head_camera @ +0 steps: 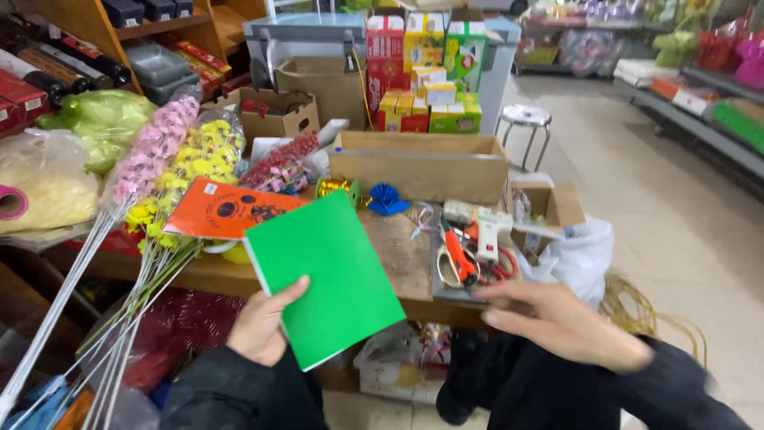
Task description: Cutting, folding, and assembling green paper onto an orange card to create a decoration.
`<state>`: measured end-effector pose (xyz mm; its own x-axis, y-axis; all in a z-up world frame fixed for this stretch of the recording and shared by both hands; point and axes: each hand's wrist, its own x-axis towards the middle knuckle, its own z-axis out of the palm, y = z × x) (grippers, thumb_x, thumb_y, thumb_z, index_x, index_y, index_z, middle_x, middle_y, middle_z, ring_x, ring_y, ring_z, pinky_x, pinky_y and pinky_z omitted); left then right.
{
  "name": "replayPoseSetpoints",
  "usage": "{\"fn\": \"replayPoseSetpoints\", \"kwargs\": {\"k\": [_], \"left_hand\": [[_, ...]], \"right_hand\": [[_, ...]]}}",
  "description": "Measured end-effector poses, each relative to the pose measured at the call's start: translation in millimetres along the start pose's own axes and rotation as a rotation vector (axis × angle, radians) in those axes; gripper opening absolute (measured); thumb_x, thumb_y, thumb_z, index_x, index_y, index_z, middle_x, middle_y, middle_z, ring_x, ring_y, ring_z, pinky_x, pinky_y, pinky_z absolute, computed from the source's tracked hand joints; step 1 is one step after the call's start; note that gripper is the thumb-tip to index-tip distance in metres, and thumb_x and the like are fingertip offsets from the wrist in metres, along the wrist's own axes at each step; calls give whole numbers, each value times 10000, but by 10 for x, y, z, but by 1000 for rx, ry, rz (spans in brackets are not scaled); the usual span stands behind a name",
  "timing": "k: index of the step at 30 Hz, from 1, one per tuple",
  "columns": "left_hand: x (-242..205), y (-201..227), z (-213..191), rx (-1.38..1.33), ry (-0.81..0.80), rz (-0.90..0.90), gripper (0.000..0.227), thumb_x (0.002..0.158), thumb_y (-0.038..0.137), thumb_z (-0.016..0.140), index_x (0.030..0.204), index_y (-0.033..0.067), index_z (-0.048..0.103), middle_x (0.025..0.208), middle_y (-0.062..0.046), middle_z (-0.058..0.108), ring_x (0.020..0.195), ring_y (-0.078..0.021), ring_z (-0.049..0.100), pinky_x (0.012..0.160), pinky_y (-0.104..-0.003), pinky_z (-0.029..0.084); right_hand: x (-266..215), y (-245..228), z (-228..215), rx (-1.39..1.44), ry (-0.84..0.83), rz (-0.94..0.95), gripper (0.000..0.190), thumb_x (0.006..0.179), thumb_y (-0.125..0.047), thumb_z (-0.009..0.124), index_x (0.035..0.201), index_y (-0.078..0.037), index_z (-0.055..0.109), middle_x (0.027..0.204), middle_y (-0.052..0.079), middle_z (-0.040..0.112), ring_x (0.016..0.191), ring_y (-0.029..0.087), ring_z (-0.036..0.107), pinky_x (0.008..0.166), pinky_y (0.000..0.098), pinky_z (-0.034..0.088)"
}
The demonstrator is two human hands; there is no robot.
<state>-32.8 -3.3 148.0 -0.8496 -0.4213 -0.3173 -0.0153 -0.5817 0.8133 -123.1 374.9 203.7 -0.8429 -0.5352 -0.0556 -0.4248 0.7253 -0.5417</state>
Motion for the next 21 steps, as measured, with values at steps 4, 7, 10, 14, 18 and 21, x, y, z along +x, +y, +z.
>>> {"fn": "replayPoseSetpoints", "kwargs": {"k": [4, 7, 10, 14, 18, 21], "left_hand": [[794, -304, 71, -86, -88, -71, 477, 847, 43, 722, 1323, 27, 700, 1308, -227, 733, 1131, -377, 701, 1013, -571, 556], [1381, -576, -40, -69, -55, -27, 515, 802, 66, 778, 1314, 33, 724, 1313, -194, 752, 1146, -344, 719, 1002, -532, 570], [1730, -712, -203, -105, 13, -77, 456, 812, 51, 794, 1264, 4, 754, 1272, -205, 772, 1117, -338, 732, 987, -513, 576], [1938, -631, -220, -192, -20, -84, 510, 829, 39, 754, 1335, 8, 697, 1333, -231, 737, 1145, -400, 707, 998, -568, 561], [1879, -454, -119, -310, 12, -124, 608, 782, 24, 745, 1381, -35, 658, 1353, -288, 706, 1177, -456, 678, 1038, -614, 538], [1901, -476, -133, -367, -1, -106, 586, 813, 81, 720, 1381, -49, 657, 1348, -307, 710, 1162, -460, 684, 1025, -609, 546]], "right_hand": [[1305, -424, 309, 134, -53, -193, 519, 945, -455, 608, 1397, -210, 675, 1360, -60, 759, 1115, 89, 702, 972, 269, 507], [2511, -189, 913, 384, -9, -127, 482, 966, -297, 666, 1422, -146, 636, 1057, 35, 734, 763, 115, 608, 598, 297, 551], [3037, -93, 1235, 324, -10, -40, 276, 992, -407, 643, 1205, -239, 694, 762, -13, 671, 651, 79, 544, 583, 288, 451], [3288, -290, 1262, 418, -223, 42, 722, 913, -486, 649, 1526, -128, 521, 1654, 61, 463, 1216, 160, 663, 652, 334, 564], [3498, -305, 1300, 450, -162, -131, 359, 854, -233, 845, 1190, -123, 781, 916, 34, 777, 688, 122, 676, 554, 292, 498], [3486, -394, 1254, 541, -141, 39, 310, 840, -115, 866, 1136, -62, 795, 845, 73, 763, 655, 164, 652, 501, 292, 437]]}}
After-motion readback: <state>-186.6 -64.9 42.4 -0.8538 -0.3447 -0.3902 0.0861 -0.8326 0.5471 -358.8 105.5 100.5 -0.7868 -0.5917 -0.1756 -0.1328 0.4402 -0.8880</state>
